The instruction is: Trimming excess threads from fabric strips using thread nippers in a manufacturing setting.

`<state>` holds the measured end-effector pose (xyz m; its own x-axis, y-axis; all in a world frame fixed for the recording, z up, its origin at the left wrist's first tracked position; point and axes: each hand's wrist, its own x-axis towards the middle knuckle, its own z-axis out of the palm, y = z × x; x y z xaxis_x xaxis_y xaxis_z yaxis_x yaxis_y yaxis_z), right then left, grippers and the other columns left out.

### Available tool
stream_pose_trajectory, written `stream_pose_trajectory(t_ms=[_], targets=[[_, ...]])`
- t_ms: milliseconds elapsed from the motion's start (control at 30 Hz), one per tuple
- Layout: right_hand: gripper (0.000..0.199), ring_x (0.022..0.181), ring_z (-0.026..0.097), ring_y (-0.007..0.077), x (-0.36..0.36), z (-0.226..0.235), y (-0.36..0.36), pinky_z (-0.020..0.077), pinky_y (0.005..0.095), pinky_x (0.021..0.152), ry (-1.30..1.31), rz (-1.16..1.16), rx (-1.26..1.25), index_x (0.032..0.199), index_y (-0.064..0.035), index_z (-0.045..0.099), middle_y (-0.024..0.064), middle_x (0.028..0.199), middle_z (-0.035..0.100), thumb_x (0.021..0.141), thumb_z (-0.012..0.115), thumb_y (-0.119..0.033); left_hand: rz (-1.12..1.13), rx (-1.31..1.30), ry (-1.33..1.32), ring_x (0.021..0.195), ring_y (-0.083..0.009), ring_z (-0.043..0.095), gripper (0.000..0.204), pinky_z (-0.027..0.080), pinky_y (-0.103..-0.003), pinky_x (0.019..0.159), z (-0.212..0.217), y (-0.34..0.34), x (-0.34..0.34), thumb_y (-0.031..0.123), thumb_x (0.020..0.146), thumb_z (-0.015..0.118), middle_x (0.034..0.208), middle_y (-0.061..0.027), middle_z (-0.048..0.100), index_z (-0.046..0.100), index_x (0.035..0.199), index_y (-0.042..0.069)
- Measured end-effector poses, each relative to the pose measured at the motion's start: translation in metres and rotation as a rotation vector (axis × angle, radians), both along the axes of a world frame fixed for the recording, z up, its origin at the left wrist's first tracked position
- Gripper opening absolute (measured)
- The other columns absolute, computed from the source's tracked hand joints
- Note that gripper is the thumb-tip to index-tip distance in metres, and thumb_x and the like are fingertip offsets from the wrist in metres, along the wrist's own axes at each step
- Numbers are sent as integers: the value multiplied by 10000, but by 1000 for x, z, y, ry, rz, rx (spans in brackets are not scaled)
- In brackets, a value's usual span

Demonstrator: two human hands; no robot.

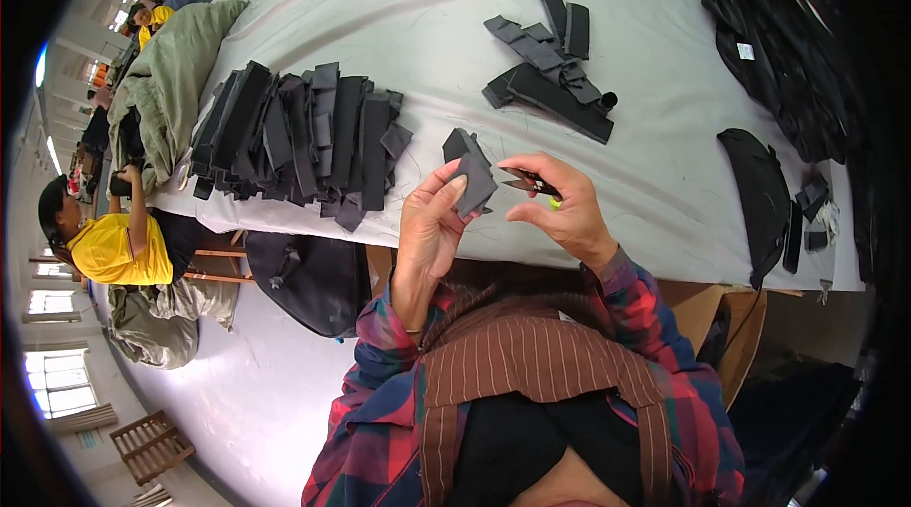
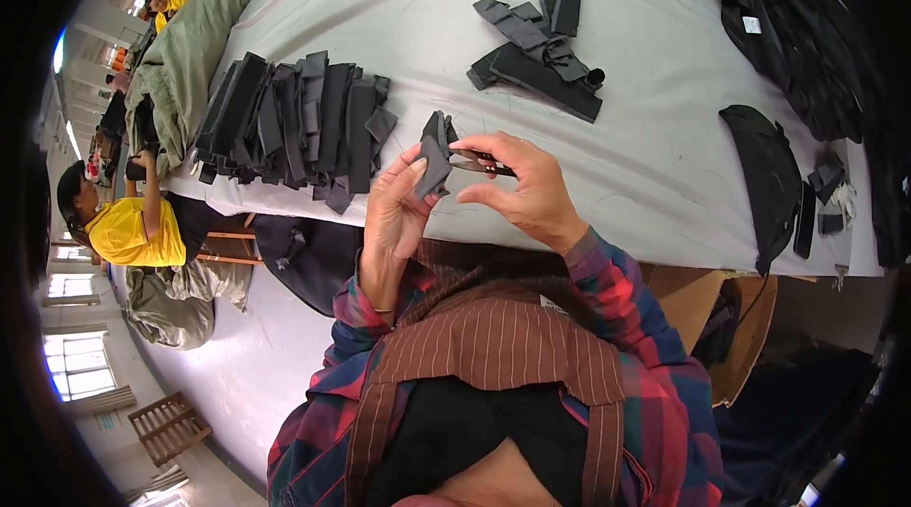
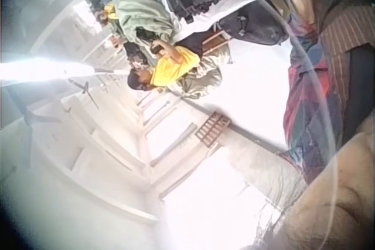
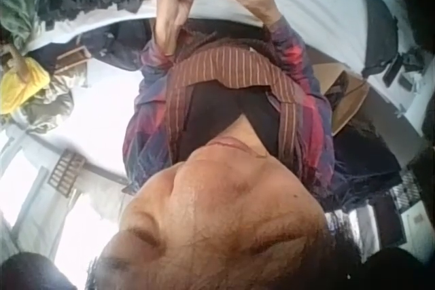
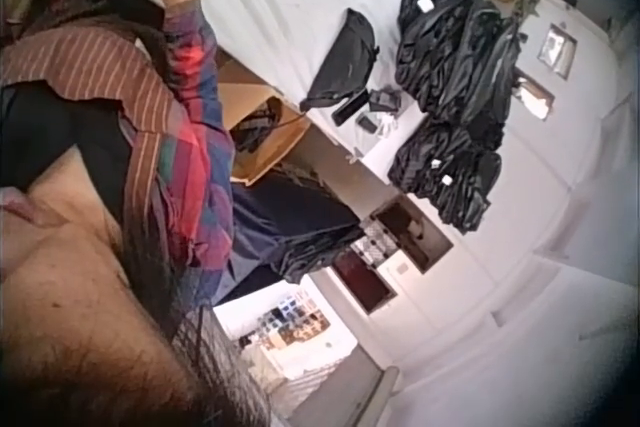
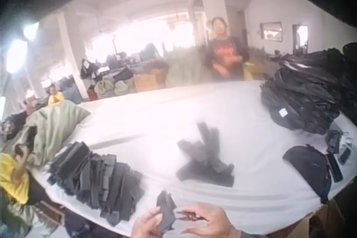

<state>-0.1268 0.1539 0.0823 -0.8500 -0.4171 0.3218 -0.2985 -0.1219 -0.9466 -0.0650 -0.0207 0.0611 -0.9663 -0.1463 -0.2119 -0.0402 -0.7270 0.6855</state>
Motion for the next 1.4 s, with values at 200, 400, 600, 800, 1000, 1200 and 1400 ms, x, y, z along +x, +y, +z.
stream_pose_trajectory(t_ms=[200,400,600,800,1000,1200,1400], targets=[[159,643,525,77,-9,-6,-3,418,234,579,124,2,48,893,7,628,-11,760,605,785,708,-77,-311,-445,-117,774,-121,598,313,490,-265,628,10,-6,9,284,960,508,912,-96,637,608,1038,-2],[158,617,461,16,-11,8,-8,362,195,531,-244,1,-75,768,1,615,-54,626,522,858,669,-118,-71,-1153,329,798,-132,547,453,429,-250,753,27,-6,2,367,975,446,930,-55,616,561,1226,7],[125,593,477,54,-8,1,-10,384,214,543,113,-126,316,773,-15,597,31,641,562,843,660,-97,-142,-388,141,719,-161,642,316,521,-259,664,16,23,1,224,1008,394,984,-127,645,538,1155,-15],[74,640,521,91,-11,-4,-9,425,244,586,451,-53,498,840,-25,606,39,663,556,849,642,-90,-163,-313,69,669,-217,648,270,537,-297,596,5,22,4,228,988,442,934,-169,648,507,1105,-7],[194,745,610,170,-18,-10,-7,475,278,698,7,-108,86,987,-58,635,61,853,656,844,668,-185,-160,-216,-8,659,-200,643,262,532,-289,578,8,17,5,234,991,431,900,-175,653,515,1074,0],[168,720,576,169,-13,-3,10,428,270,706,256,-152,404,962,-63,660,42,805,642,797,654,-94,-123,-152,-29,663,-214,643,259,533,-307,574,5,11,5,233,985,431,899,-183,646,513,1064,0],[173,659,543,194,-14,-4,7,341,314,608,526,-208,461,929,-122,679,6,756,623,756,684,-114,-128,-183,-35,666,-213,644,255,535,-307,573,7,13,2,216,985,422,900,-182,645,509,1062,-10]])
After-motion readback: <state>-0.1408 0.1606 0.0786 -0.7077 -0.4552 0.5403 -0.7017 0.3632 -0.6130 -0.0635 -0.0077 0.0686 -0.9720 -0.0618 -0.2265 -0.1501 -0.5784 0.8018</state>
